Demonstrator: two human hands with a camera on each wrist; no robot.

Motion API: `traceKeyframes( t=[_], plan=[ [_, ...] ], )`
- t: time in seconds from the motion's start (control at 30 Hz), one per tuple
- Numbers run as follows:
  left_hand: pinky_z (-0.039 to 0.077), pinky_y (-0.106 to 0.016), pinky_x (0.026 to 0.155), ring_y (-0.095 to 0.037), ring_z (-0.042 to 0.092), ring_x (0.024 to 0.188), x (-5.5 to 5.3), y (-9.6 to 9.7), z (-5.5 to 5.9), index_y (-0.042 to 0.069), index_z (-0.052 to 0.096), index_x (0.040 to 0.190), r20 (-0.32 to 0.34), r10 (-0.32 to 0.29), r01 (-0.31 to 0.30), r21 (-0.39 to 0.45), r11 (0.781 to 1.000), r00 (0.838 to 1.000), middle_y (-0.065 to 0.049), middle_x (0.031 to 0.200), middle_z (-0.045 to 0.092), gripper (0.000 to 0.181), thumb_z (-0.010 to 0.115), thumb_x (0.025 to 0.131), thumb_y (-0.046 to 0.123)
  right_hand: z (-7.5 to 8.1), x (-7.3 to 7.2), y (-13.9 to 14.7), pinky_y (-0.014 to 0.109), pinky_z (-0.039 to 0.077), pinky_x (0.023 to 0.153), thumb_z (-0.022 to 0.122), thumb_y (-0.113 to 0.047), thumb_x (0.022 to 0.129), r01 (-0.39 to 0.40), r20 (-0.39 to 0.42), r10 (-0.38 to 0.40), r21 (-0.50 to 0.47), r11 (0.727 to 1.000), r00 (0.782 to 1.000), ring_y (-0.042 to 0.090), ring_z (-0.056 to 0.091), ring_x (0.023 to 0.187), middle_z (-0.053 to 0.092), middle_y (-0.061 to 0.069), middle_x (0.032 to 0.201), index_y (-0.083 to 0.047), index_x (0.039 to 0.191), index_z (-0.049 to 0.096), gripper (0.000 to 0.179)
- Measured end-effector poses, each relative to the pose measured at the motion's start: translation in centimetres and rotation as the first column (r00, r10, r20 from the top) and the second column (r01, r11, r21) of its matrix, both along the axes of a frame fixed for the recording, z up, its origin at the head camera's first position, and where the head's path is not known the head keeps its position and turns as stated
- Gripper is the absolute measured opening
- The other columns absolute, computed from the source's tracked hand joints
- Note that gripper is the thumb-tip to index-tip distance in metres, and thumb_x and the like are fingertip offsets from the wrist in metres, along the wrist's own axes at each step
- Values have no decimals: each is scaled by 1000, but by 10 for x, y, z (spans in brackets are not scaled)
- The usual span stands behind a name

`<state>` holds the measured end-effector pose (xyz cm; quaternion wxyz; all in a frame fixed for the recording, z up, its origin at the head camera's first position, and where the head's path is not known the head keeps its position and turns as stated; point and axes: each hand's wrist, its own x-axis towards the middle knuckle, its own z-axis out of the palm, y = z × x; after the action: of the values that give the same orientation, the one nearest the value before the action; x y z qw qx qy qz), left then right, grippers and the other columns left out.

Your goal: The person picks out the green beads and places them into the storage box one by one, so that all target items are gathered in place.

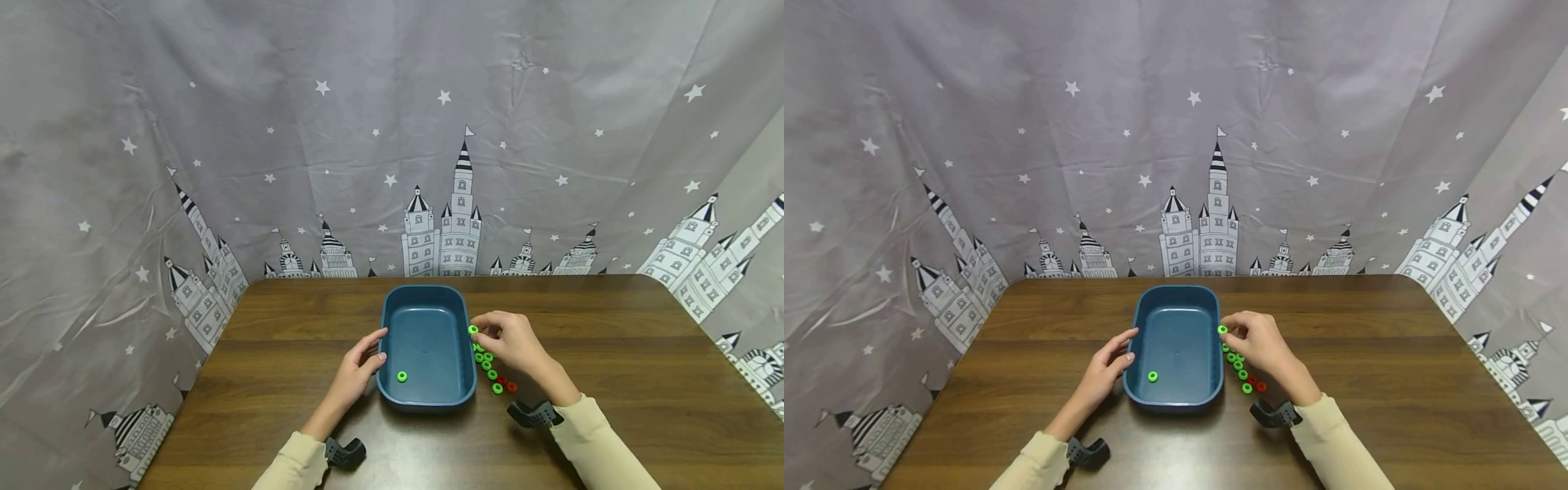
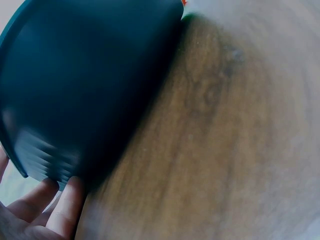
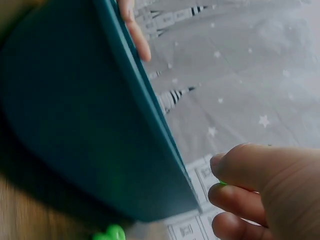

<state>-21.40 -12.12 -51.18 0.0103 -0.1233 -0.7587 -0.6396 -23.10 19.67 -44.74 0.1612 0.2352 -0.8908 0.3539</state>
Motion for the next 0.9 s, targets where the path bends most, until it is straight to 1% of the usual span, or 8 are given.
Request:
traceKeyframes(
  t=[0.17,0.33,0.47,0.57,0.7,0.77,0.9],
  plan=[
    [57,-31,89,-46,57,129,0,0,0,4,56,144,-11,-2,2,-5,1000,1000,-26,146,55,46,59,99,6,5,1,-17,21,50,59,79,-2,82,-44,17,44,-2,999,999,1,56,67,76,7,88,-2,97,79,15],
    [57,-31,89,-45,57,129,0,0,0,3,55,144,-11,-8,8,8,1000,1000,-28,145,55,45,59,99,6,9,2,-37,20,50,60,78,-5,84,-72,43,71,28,997,997,4,58,69,77,9,92,0,100,78,17],
    [57,-30,89,-45,58,128,0,0,0,3,55,144,-4,-7,7,16,1000,1000,-28,144,56,45,59,99,6,9,4,-53,19,48,60,77,-8,86,-94,74,90,50,994,993,5,57,69,77,8,91,-1,101,78,17],
    [58,-35,91,-46,58,128,1,0,-1,3,55,144,-12,-7,7,-2,1000,1000,-28,144,56,45,59,99,6,9,5,-64,18,47,60,77,-9,86,-111,91,106,60,992,990,4,56,68,77,7,90,-3,101,79,16],
    [58,-40,92,-46,57,128,1,0,-1,2,55,144,-23,-9,9,-13,1000,1000,-28,144,55,45,59,99,6,9,5,-78,17,46,59,77,-11,87,-129,112,120,76,989,986,3,55,67,77,7,89,-2,101,78,17],
    [58,-38,92,-47,57,129,1,0,-1,1,55,143,-20,-5,5,-8,1000,1000,-28,144,56,45,59,99,6,8,4,-85,17,46,59,76,-10,87,-129,129,118,81,988,985,5,55,67,77,8,89,-2,102,78,17],
    [57,-34,91,-47,58,128,0,0,0,1,56,142,-18,-2,2,16,1000,1000,-29,142,57,44,60,99,6,7,4,-98,19,49,63,76,-10,86,-122,161,106,90,988,981,11,62,71,77,7,89,-3,101,78,16]
  ],
)
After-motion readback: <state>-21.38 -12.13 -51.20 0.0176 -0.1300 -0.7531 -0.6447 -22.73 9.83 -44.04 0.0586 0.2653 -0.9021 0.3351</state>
